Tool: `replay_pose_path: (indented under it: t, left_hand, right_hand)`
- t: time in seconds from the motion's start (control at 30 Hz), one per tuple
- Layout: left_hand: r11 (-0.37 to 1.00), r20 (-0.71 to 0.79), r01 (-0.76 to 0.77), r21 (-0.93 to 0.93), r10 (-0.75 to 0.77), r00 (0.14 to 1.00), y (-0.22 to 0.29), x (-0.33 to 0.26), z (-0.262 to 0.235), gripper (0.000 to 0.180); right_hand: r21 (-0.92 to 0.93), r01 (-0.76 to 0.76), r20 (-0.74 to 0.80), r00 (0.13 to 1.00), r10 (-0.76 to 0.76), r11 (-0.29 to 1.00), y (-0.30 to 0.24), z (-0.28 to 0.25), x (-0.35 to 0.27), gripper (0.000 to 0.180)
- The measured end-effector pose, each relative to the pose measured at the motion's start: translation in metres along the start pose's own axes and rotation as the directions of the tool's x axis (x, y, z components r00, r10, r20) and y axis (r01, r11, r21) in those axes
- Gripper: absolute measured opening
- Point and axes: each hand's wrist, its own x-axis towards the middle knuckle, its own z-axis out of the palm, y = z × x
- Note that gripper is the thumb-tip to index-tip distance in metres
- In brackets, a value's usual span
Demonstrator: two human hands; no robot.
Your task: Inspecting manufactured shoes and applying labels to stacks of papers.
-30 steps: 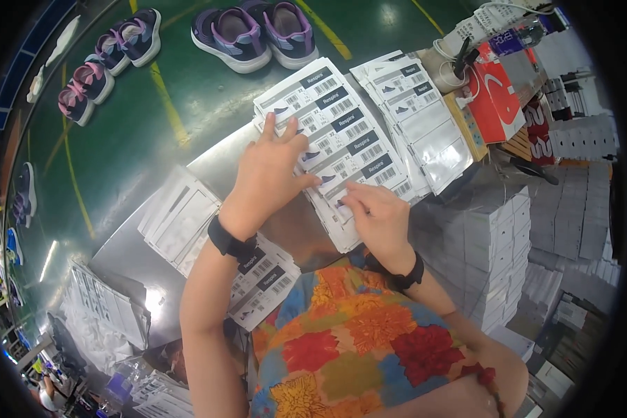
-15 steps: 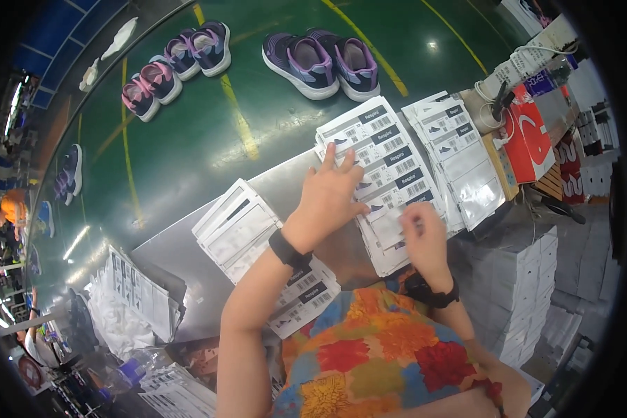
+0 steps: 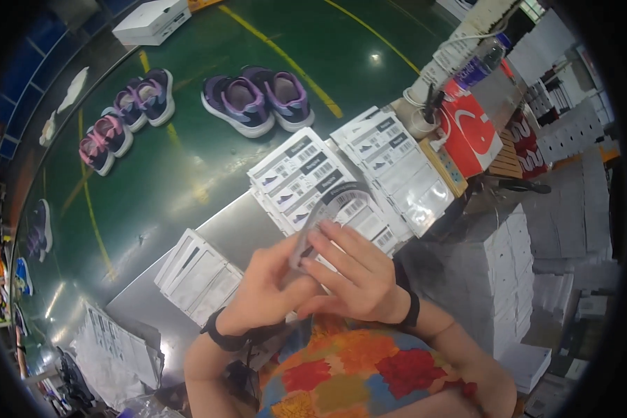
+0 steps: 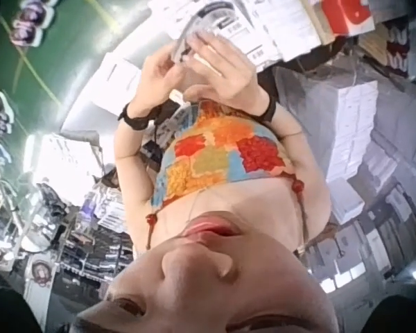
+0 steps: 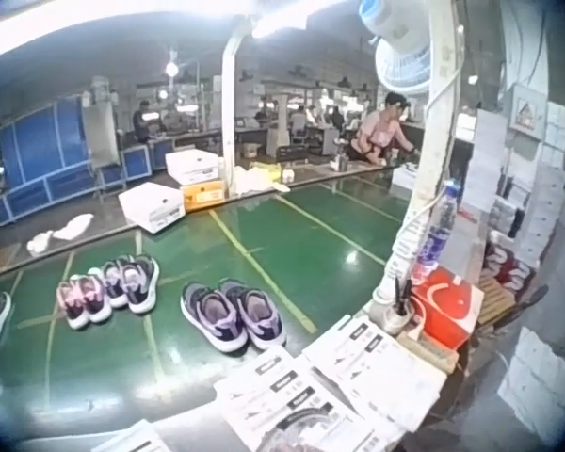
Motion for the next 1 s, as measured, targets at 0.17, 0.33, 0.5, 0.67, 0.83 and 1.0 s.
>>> replay_pose_path:
  t: [0.17, 0.33, 0.5, 0.67, 0.83, 1.0]
  left_hand:
    - [0.951, -0.087, 0.031, -0.307, -0.061, 0.994, 0.012, -0.025, -0.030, 0.075]
    - [0.996, -0.148, 0.046, -0.082, -0.057, 0.987, 0.028, -0.037, -0.055, 0.074]
    - [0.211, -0.252, 0.185, 0.960, 0.362, 0.897, 0.037, -0.009, -0.132, 0.075]
    - [-0.087, -0.533, 0.651, 0.754, 0.498, 0.684, 0.024, -0.003, -0.303, 0.097]
    - [-0.189, -0.648, 0.812, 0.552, 0.515, 0.561, 0.037, 0.027, -0.391, 0.090]
    - [-0.072, -0.690, 0.760, 0.646, 0.369, 0.622, 0.044, 0.042, -0.423, 0.065]
  right_hand:
    - [0.385, -0.160, -0.160, 0.959, 0.236, 0.909, 0.019, -0.007, 0.043, 0.081]
    - [0.647, -0.278, 0.020, 0.937, 0.349, 0.710, 0.055, 0.014, 0.080, 0.017]
    - [0.660, -0.298, -0.225, 0.797, 0.560, 0.689, 0.164, 0.044, 0.136, 0.031]
    - [0.524, -0.580, -0.002, 0.731, 0.682, 0.624, 0.270, 0.113, 0.162, 0.050]
    - [0.503, -0.676, 0.032, 0.637, 0.770, 0.539, 0.283, 0.116, 0.174, 0.076]
    - [0.046, -0.607, -0.255, 0.761, 0.597, 0.794, 0.247, 0.095, 0.163, 0.084]
